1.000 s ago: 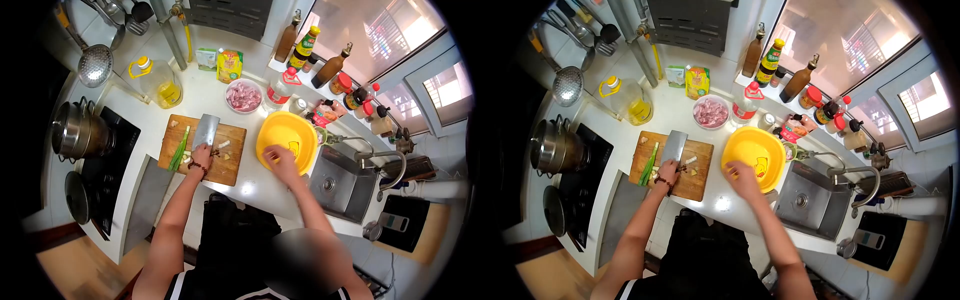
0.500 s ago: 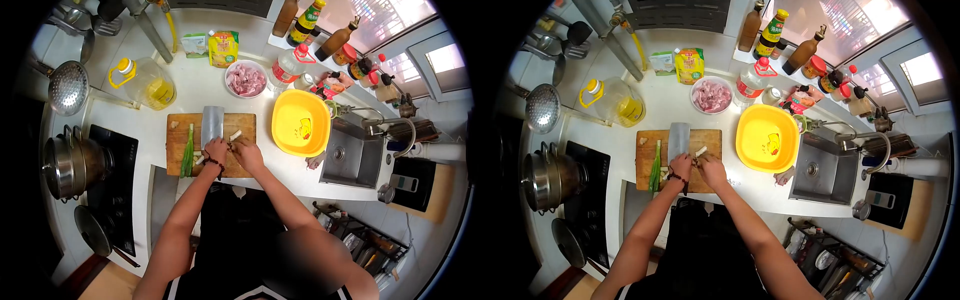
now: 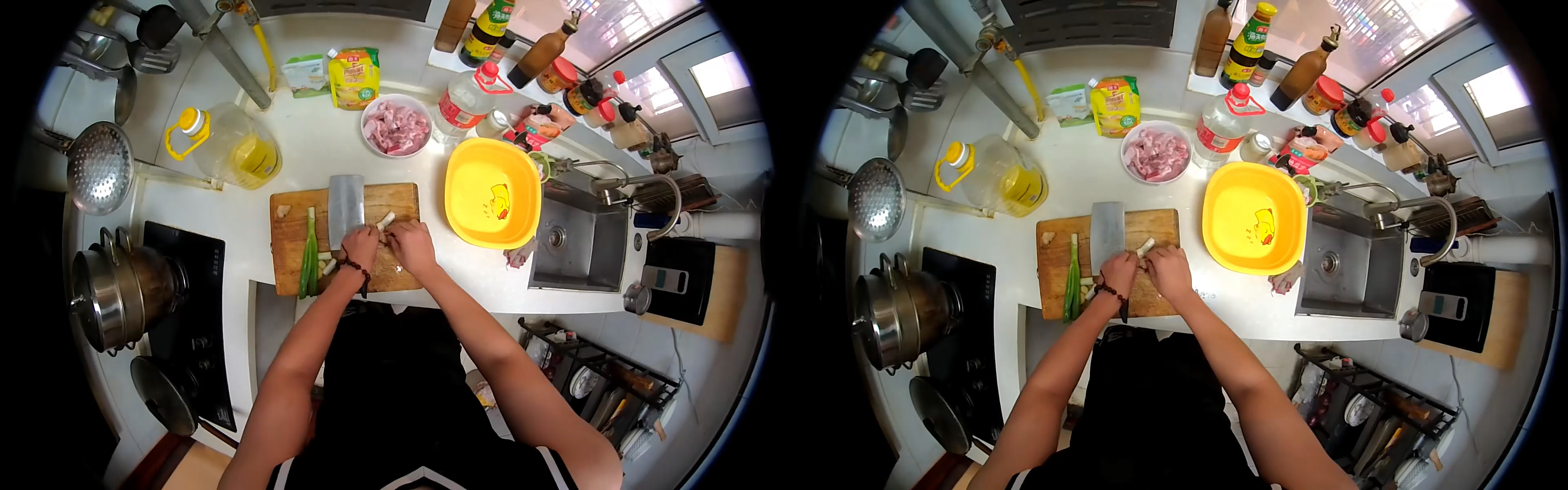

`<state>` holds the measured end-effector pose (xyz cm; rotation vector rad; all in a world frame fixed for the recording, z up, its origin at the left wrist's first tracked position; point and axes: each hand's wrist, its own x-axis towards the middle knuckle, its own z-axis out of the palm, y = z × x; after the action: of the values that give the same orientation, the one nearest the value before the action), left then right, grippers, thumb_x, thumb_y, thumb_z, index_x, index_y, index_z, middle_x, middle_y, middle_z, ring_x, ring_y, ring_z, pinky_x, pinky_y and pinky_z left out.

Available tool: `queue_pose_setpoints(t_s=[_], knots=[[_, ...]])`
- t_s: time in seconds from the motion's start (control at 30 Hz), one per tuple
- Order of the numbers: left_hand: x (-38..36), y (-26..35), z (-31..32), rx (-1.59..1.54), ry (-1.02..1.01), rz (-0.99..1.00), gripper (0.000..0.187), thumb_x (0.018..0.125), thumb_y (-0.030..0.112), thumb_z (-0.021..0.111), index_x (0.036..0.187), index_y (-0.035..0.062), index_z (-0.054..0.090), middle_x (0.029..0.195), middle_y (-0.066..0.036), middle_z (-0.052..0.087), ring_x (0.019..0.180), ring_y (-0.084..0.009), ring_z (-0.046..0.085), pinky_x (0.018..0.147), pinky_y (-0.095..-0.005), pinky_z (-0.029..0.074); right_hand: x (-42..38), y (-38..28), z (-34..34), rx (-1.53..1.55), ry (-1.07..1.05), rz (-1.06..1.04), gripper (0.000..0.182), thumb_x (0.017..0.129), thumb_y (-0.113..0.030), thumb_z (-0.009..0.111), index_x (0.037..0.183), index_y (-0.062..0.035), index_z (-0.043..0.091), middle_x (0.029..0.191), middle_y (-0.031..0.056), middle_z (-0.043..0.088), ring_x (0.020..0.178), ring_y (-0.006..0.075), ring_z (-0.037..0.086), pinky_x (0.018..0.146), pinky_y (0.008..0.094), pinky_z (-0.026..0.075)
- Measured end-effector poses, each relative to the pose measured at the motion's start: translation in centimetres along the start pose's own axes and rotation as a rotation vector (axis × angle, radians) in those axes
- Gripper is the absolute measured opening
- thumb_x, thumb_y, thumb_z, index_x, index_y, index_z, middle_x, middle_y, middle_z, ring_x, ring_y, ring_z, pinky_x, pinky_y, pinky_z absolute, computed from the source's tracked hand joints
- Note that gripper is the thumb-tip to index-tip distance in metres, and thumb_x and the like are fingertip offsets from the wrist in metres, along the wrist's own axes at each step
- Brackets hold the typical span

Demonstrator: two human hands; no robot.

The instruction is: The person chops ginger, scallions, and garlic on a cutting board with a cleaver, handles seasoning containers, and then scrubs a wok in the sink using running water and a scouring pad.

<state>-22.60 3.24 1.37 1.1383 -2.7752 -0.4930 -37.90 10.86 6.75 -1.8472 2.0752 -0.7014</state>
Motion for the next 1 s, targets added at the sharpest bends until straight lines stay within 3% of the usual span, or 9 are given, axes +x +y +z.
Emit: queue_pose_setpoints(t_s=[0.13, 0.3, 0.37, 0.43, 0.53, 0.73, 0.87, 0.93, 1.0], knots=[[0.5, 1.4, -0.9, -0.222, -0.137, -0.200, 0.015, 0.083, 0.009, 0.073, 0.098, 0.0082, 0.070, 0.086, -0.012, 0.067, 0.084, -0.0322, 0.066, 0.070, -0.0433, 0.056, 0.1, 0.0, -0.9, 0.042, -0.008, 0.094, 0.011, 0.082, -0.012, 0.072, 0.092, -0.0086, 0.074, 0.091, 0.0081, 0.071, 0.090, 0.0288, 0.062, 0.085, 0.0406, 0.045], [0.2, -0.3, -2.3, -0.233, -0.025, -0.122, 0.025, 0.080, 0.010, 0.078, 0.103, 0.0088, 0.070, 0.091, -0.010, 0.068, 0.089, -0.0315, 0.066, 0.074, -0.0440, 0.055, 0.1, 0.8, -1.7, 0.112, 0.016, 0.035, 0.012, 0.085, -0.011, 0.070, 0.096, -0.0072, 0.075, 0.094, 0.0106, 0.072, 0.091, 0.0314, 0.064, 0.082, 0.0422, 0.048], [0.3, -0.5, -2.4, -0.172, -0.010, -0.064, 0.031, 0.078, 0.010, 0.080, 0.108, 0.0092, 0.069, 0.093, -0.010, 0.068, 0.091, -0.0322, 0.065, 0.077, -0.0446, 0.054, -0.6, 1.3, -1.5, 0.285, 0.122, 0.191, 0.021, 0.084, -0.007, 0.071, 0.104, -0.0022, 0.073, 0.097, 0.0154, 0.071, 0.095, 0.0351, 0.065, 0.083, 0.0443, 0.052], [0.7, 0.3, -2.9, -0.103, -0.075, -0.059, 0.041, 0.080, 0.009, 0.078, 0.119, 0.0091, 0.065, 0.106, -0.011, 0.066, 0.100, -0.0328, 0.062, 0.088, -0.0443, 0.051, -1.3, 1.6, -1.5, 0.299, 0.041, 0.260, 0.028, 0.083, -0.007, 0.073, 0.109, -0.0002, 0.071, 0.100, 0.0181, 0.069, 0.097, 0.0373, 0.065, 0.085, 0.0445, 0.053], [1.1, 0.6, -1.8, -0.156, 0.037, -0.010, 0.055, 0.075, 0.010, 0.083, 0.126, 0.0108, 0.063, 0.101, -0.012, 0.064, 0.098, -0.0351, 0.061, 0.085, -0.0451, 0.050, -2.2, 2.0, -0.2, 0.305, 0.010, 0.296, 0.039, 0.080, -0.006, 0.076, 0.117, 0.0019, 0.068, 0.101, 0.0200, 0.067, 0.091, 0.0359, 0.067, 0.082, 0.0415, 0.055], [2.0, -0.3, -0.6, -0.184, -0.032, -0.011, 0.041, 0.081, 0.014, 0.079, 0.119, 0.0085, 0.065, 0.109, -0.012, 0.062, 0.104, -0.0322, 0.061, 0.088, -0.0442, 0.047, -1.8, 1.6, 0.6, 0.278, -0.069, 0.276, 0.045, 0.078, -0.005, 0.078, 0.122, 0.0008, 0.066, 0.107, 0.0190, 0.065, 0.084, 0.0338, 0.068, 0.079, 0.0398, 0.056], [2.4, 0.3, -1.3, -0.317, -0.080, -0.112, 0.031, 0.082, 0.013, 0.079, 0.110, 0.0072, 0.067, 0.108, -0.011, 0.062, 0.105, -0.0321, 0.061, 0.088, -0.0464, 0.048, -0.3, 1.3, -0.2, 0.231, 0.035, 0.263, 0.046, 0.081, -0.003, 0.073, 0.126, -0.0030, 0.064, 0.116, 0.0193, 0.062, 0.097, 0.0366, 0.066, 0.085, 0.0428, 0.055], [2.7, 0.9, -1.4, -0.216, 0.111, -0.014, 0.022, 0.081, 0.007, 0.077, 0.101, 0.0054, 0.069, 0.098, -0.013, 0.064, 0.093, -0.0357, 0.064, 0.078, -0.0450, 0.053, 0.6, 1.5, 0.1, 0.220, 0.075, 0.209, 0.047, 0.081, -0.002, 0.071, 0.127, -0.0043, 0.064, 0.118, 0.0193, 0.062, 0.102, 0.0372, 0.065, 0.087, 0.0436, 0.054], [3.2, 0.6, -1.0, -0.261, 0.056, -0.047, 0.021, 0.082, 0.006, 0.076, 0.101, 0.0046, 0.068, 0.096, -0.014, 0.064, 0.091, -0.0360, 0.065, 0.078, -0.0453, 0.053, 1.6, 2.0, 0.7, 0.203, -0.035, 0.097, 0.046, 0.081, 0.000, 0.065, 0.126, -0.0074, 0.064, 0.119, 0.0191, 0.062, 0.101, 0.0415, 0.064, 0.088, 0.0462, 0.054]])
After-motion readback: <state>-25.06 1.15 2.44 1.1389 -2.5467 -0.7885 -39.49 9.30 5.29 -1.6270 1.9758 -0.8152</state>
